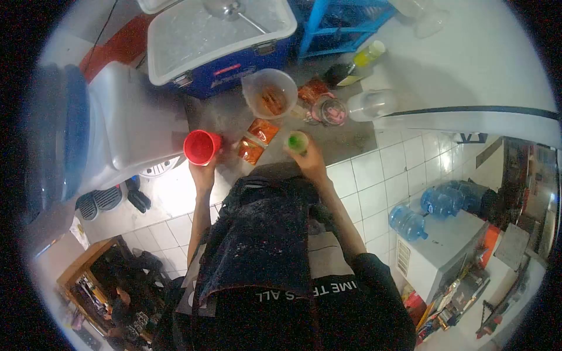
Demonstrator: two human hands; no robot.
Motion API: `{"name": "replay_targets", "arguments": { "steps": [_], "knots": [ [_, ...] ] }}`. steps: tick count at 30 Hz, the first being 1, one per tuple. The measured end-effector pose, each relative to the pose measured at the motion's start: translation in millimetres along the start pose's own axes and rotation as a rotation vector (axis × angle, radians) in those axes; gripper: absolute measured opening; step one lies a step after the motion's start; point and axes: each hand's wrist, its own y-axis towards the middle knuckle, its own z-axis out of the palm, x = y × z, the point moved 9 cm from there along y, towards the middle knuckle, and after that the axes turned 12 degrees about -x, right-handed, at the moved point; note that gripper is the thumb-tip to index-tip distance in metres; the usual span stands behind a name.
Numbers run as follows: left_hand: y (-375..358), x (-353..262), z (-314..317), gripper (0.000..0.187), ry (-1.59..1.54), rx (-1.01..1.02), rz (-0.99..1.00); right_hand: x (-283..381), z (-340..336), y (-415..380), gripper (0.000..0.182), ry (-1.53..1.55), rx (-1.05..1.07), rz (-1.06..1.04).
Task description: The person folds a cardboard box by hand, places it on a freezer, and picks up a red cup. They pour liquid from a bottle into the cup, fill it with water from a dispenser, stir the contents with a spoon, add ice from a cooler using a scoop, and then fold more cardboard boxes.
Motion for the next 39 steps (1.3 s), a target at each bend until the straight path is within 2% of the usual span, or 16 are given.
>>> {"name": "replay_targets", "arguments": {
  "steps": [2, 7, 9, 10, 12, 14, 17, 19, 21, 23, 26, 28, 30, 34, 37, 39],
  "knots": [
    [2.0, -1.4, 5.0, 0.06, 0.017, 0.022, 0.019, 7.5, 1.1, 10.1, 0.045, 0.061, -0.029, -0.016],
    [4.4, 18.6, 8.0, 0.055, -0.024, 0.009, 0.001, 17.5, -0.9, 14.0, 0.058, 0.088, 0.022, -0.066],
    [0.7, 34.3, 1.0, 0.063, 0.015, 0.015, -0.064, 17.6, -13.9, 6.4, 0.058, 0.022, 0.046, -0.003],
    [-1.1, 31.4, -5.3, 0.067, 0.066, -0.022, -0.006, 18.5, -23.6, 4.9, 0.058, -0.038, 0.059, 0.053],
    [-14.4, 20.9, -14.7, 0.071, 0.112, -0.07, 0.054, 32.0, -58.0, 7.8, 0.057, -0.139, -0.056, 0.01],
    [-37.3, -5.4, -49.9, 0.077, 0.08, -0.294, 0.012, 52.7, -95.4, 30.8, 0.061, -0.023, -0.34, -0.276],
    [-65.7, -39.0, -96.1, 0.053, 0.247, -0.456, 0.037, 110.0, -137.2, 78.1, 0.067, -0.057, -0.709, -0.336],
    [-67.3, -80.1, -98.2, 0.043, 0.28, -0.486, 0.21, 121.8, -142.1, 116.5, 0.065, 0.005, -0.802, -0.373],
    [-56.7, -117.6, -85.7, 0.04, 0.279, -0.432, 0.35, 105.4, -151.8, 159.2, 0.062, 0.022, -0.78, -0.352],
    [-45.9, -151.4, -63.8, 0.036, 0.258, -0.357, 0.514, 84.6, -148.9, 197.5, 0.048, -0.188, -0.665, -0.423],
    [-43.7, -208.4, -27.9, 0.032, 0.33, -0.252, 0.72, 110.1, -146.0, 182.2, 0.035, -0.023, -0.631, -0.377],
    [-47.0, -221.2, -13.6, 0.03, 0.235, -0.225, 0.768, 128.7, -157.3, 166.2, 0.029, -0.01, -0.681, -0.488],
    [-54.9, -227.1, -0.3, 0.029, 0.178, -0.165, 0.764, 185.0, -160.1, 135.7, 0.025, -0.018, -0.592, -0.671],
    [-60.1, -245.3, 27.2, 0.025, 0.061, 0.001, 0.755, 255.9, -167.8, 79.4, 0.028, 0.025, -0.525, -0.825],
    [-48.9, -278.0, 40.0, 0.029, -0.054, 0.133, 0.759, 278.1, -160.9, 36.7, 0.04, 0.133, -0.444, -0.786],
    [-37.2, -309.3, 50.2, 0.037, -0.148, 0.286, 0.743, 283.6, -124.9, 12.7, 0.054, 0.179, -0.251, -0.657]
  ]
}}
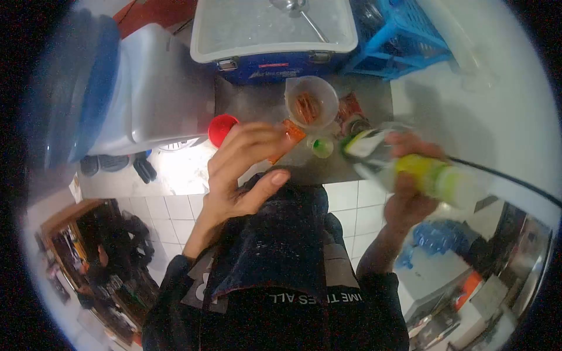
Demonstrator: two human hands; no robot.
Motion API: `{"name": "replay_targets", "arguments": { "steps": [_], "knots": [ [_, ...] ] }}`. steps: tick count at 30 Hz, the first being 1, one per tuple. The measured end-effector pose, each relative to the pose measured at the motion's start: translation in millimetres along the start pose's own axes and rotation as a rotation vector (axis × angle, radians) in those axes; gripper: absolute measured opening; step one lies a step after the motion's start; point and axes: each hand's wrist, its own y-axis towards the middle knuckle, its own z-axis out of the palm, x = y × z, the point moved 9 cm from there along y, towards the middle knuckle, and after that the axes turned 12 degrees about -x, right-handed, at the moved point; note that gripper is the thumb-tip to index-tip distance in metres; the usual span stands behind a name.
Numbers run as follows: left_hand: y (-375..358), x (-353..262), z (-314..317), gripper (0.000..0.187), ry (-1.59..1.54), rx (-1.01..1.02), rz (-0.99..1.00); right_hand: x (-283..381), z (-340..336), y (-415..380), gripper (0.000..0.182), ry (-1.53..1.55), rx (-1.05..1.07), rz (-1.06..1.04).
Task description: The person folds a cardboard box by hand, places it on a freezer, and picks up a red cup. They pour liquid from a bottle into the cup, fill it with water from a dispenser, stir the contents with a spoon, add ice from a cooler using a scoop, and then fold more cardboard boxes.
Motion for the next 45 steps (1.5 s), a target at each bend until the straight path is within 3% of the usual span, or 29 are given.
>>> {"name": "replay_targets", "arguments": {
  "steps": [2, 4, 6, 8, 9, 10, 12, 13, 16, 17, 21, 23, 24, 27, 29, 30, 32, 36, 38, 41, 42, 44, 45],
  "knots": [
    [22.0, -7.9, 5.4, 0.041, -0.077, 0.081, -0.011, 7.2, 31.3, -31.5, 0.04, 0.132, 0.144, 0.058],
    [25.2, -12.8, 23.5, 0.048, -0.294, 0.297, -0.042, -1.9, 50.1, -74.2, 0.033, -0.058, 0.19, 0.306],
    [8.5, -8.2, 31.3, 0.045, -0.331, 0.39, -0.014, -29.0, 66.0, -131.9, 0.031, -0.142, 0.398, 0.34],
    [-21.9, 0.2, 43.5, 0.04, -0.25, 0.665, -0.02, -33.9, 78.5, -153.3, 0.036, -0.221, 0.335, 0.304],
    [-25.5, 11.8, 42.8, 0.037, -0.306, 0.682, -0.154, -46.5, 85.1, -171.6, 0.041, -0.214, 0.415, 0.479],
    [-31.3, 15.7, 43.7, 0.037, -0.323, 0.702, -0.147, -55.3, 85.6, -180.8, 0.041, -0.228, 0.393, 0.487],
    [-36.9, 33.3, 39.4, 0.035, -0.22, 0.558, -0.152, -66.4, 90.8, -191.7, 0.044, -0.246, 0.382, 0.432],
    [-35.2, 34.3, 33.6, 0.037, -0.209, 0.429, -0.129, -67.8, 91.0, -189.3, 0.043, -0.323, 0.408, 0.507],
    [-44.2, 41.3, 38.7, 0.038, -0.043, 0.331, -0.158, -74.5, 80.9, -192.2, 0.041, -0.304, 0.305, 0.485],
    [-49.5, 44.2, 43.0, 0.041, 0.059, 0.381, -0.198, -65.2, 81.6, -187.4, 0.043, -0.399, 0.4, 0.322],
    [-53.6, 50.6, 54.0, 0.04, 0.245, 0.534, -0.19, -72.3, 77.1, -180.0, 0.045, -0.45, 0.581, 0.266],
    [-49.5, 26.5, 52.5, 0.04, -0.047, 0.463, 0.019, -71.2, 68.3, -176.8, 0.047, -0.428, 0.508, 0.145],
    [-51.2, 30.2, 49.7, 0.04, -0.042, 0.461, 0.012, -68.1, 68.9, -175.0, 0.047, -0.422, 0.515, 0.148],
    [-58.6, 38.6, 44.9, 0.039, -0.025, 0.503, -0.043, -74.4, 70.1, -174.4, 0.049, -0.446, 0.555, 0.294],
    [-63.3, 62.0, 39.4, 0.039, 0.111, 0.459, -0.34, -66.7, 77.7, -173.0, 0.051, -0.407, 0.584, 0.08],
    [-64.6, 61.6, 41.4, 0.039, 0.117, 0.448, -0.346, -66.2, 81.7, -169.6, 0.051, -0.4, 0.595, 0.075],
    [-73.7, 83.0, 30.4, 0.038, 0.278, 0.345, -0.585, -67.9, 94.4, -165.6, 0.051, -0.377, 0.652, 0.148],
    [-64.4, 84.8, 10.5, 0.035, 0.352, 0.406, -0.545, -69.9, 110.6, -167.1, 0.052, -0.319, 0.676, 0.187],
    [-51.3, 53.3, 1.6, 0.03, 0.061, 0.302, -0.13, -78.5, 113.7, -171.2, 0.053, -0.409, 0.722, 0.252],
    [-60.8, 66.9, -10.4, 0.024, 0.083, 0.358, -0.13, -75.4, 125.5, -172.2, 0.054, -0.406, 0.746, 0.258],
    [-60.3, 65.0, -13.9, 0.024, 0.088, 0.353, -0.137, -72.4, 129.7, -170.9, 0.054, -0.401, 0.755, 0.259],
    [-57.1, 84.0, -34.9, 0.018, 0.282, 0.221, -0.403, -75.0, 138.4, -172.6, 0.049, -0.466, 0.842, 0.318],
    [-59.0, 84.4, -40.0, 0.018, 0.284, 0.219, -0.405, -75.5, 141.2, -174.8, 0.049, -0.465, 0.844, 0.317]
  ]
}}
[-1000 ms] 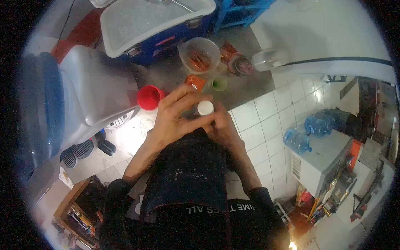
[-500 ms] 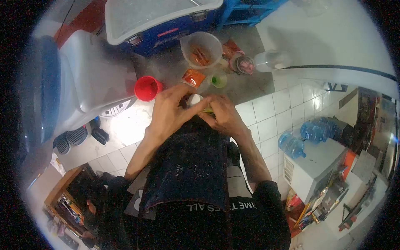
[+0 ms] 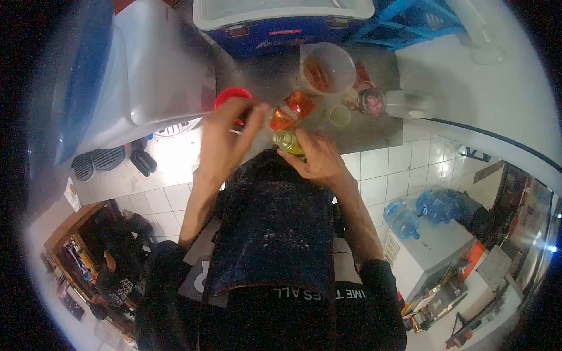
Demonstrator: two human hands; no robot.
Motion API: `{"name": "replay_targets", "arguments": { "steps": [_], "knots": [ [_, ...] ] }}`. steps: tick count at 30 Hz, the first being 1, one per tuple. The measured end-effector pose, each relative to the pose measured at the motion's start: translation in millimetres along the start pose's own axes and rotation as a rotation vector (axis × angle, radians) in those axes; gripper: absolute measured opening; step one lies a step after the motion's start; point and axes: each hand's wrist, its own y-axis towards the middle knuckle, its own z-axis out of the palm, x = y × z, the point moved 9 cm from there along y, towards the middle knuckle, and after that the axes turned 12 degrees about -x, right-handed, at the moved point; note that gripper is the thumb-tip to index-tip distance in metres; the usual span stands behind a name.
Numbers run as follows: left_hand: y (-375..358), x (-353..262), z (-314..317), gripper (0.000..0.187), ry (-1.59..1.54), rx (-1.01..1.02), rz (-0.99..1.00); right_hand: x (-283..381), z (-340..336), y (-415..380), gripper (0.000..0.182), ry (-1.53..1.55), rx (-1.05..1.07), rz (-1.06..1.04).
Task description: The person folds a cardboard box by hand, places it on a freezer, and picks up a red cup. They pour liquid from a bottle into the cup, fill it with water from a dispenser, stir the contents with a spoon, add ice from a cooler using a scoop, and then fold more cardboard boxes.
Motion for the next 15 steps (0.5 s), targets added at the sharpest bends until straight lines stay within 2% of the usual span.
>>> {"name": "replay_targets", "arguments": {
  "steps": [2, 3, 5, 9, 11, 15],
  "knots": [
    [-10.2, 44.4, -28.7, 0.021, -0.316, -0.252, -0.434, 3.7, 3.3, 3.3, 0.049, -0.078, -0.042, -0.049],
    [-16.2, 53.3, -33.9, 0.021, -0.316, -0.255, -0.432, 5.6, 5.4, 8.6, 0.049, -0.078, -0.042, -0.053],
    [-50.1, 100.6, -35.9, 0.028, -0.737, -0.441, -0.72, 9.3, 13.5, 18.2, 0.049, 0.024, -0.003, -0.029],
    [-89.7, 147.5, -18.0, 0.033, -0.902, -0.463, -0.888, 18.7, 21.4, 33.1, 0.05, -0.006, -0.026, -0.049],
    [-97.2, 160.4, -16.8, 0.034, -0.58, -0.401, -0.909, 14.5, 33.8, 37.2, 0.053, -0.064, 0.044, -0.026],
    [-86.1, 162.9, -9.4, 0.035, -0.479, -0.453, -0.827, 18.6, 40.8, 46.4, 0.055, -0.149, -0.002, -0.066]
  ]
}}
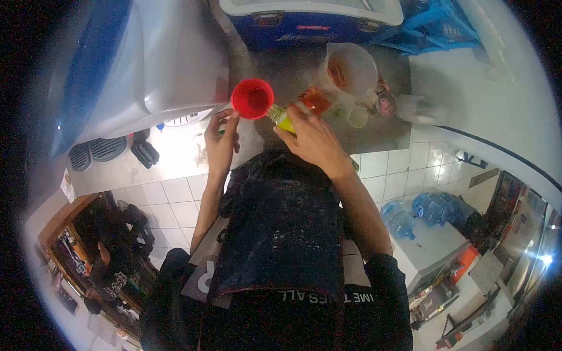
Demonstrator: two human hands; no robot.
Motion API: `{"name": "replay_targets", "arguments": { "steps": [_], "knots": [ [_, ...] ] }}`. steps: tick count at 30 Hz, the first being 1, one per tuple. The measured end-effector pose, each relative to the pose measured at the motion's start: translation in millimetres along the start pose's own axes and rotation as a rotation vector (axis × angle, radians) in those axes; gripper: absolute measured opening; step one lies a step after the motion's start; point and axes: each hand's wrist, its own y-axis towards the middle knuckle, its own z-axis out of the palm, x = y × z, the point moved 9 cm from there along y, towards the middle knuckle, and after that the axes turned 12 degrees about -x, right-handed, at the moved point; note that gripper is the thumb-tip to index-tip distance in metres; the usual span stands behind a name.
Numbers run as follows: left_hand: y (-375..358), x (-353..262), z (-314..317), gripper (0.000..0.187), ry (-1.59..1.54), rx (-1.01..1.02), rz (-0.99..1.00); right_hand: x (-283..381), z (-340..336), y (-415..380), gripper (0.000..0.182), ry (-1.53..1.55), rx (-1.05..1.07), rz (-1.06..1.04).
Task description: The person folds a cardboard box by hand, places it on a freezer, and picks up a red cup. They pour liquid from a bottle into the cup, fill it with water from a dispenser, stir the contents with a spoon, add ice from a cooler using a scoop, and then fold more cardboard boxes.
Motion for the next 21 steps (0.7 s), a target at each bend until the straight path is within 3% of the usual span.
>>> {"name": "replay_targets", "arguments": {
  "steps": [5, 21],
  "knots": [
    [6.3, 2.8, 5.4, 0.039, 0.059, 0.03, 0.004, 5.6, 5.0, 13.2, 0.052, -0.044, 0.16, 0.1],
    [7.9, -0.3, 6.7, 0.034, 0.003, -0.005, 0.057, 3.8, 7.9, 19.9, 0.057, -0.148, 0.186, 0.04]
  ]
}}
